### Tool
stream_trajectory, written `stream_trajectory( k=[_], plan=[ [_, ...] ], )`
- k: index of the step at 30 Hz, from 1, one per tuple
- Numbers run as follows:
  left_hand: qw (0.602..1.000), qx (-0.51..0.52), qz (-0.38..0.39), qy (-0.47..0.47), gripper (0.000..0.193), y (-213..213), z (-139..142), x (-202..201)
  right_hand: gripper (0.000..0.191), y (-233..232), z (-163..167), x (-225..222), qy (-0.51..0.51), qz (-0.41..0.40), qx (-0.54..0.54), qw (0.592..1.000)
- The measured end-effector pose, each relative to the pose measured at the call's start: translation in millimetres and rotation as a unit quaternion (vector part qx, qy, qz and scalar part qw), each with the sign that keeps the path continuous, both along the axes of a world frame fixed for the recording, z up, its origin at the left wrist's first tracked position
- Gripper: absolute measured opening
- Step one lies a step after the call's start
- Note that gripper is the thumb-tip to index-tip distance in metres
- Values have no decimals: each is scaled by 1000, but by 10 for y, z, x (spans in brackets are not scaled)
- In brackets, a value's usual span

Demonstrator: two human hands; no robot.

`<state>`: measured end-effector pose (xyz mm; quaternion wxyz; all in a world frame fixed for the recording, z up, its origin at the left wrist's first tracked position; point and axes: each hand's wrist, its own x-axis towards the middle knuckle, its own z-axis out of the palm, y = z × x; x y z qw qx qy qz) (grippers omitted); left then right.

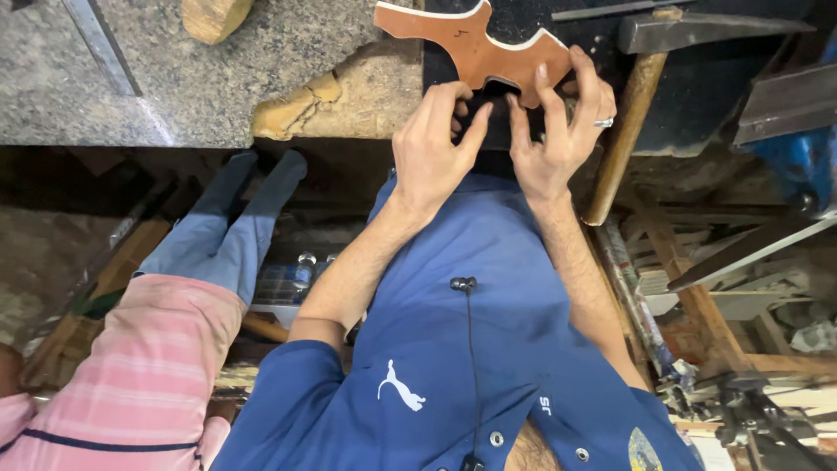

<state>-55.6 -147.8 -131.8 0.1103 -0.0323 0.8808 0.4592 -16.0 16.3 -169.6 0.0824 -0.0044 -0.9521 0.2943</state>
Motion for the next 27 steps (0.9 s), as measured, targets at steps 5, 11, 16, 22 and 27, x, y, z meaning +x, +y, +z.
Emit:
stream_trajectory(
  k=[5, 11, 16, 22, 27],
  plan=[
    [1000, -6, -7, 5, 26, 0, -5, -6, 51, 19, -29, 33, 4, -4, -10, 1000],
    [1000, -4, -23, -3, 28, 11, -28, 22, 54, 20, -126, 74, 9, -30, -11, 999],
    [1000, -6, -24, -3, 28, 19, -53, 45, 56, 25, -177, 121, 0, -34, -6, 999],
    [1000, -11, -27, -5, 27, 25, -45, 33, 55, 25, -201, 130, 1, -36, -8, 999],
    [1000, -9, -22, -8, 23, 30, -21, 15, 50, 26, -224, 129, 17, -31, -4, 999]
  ],
)
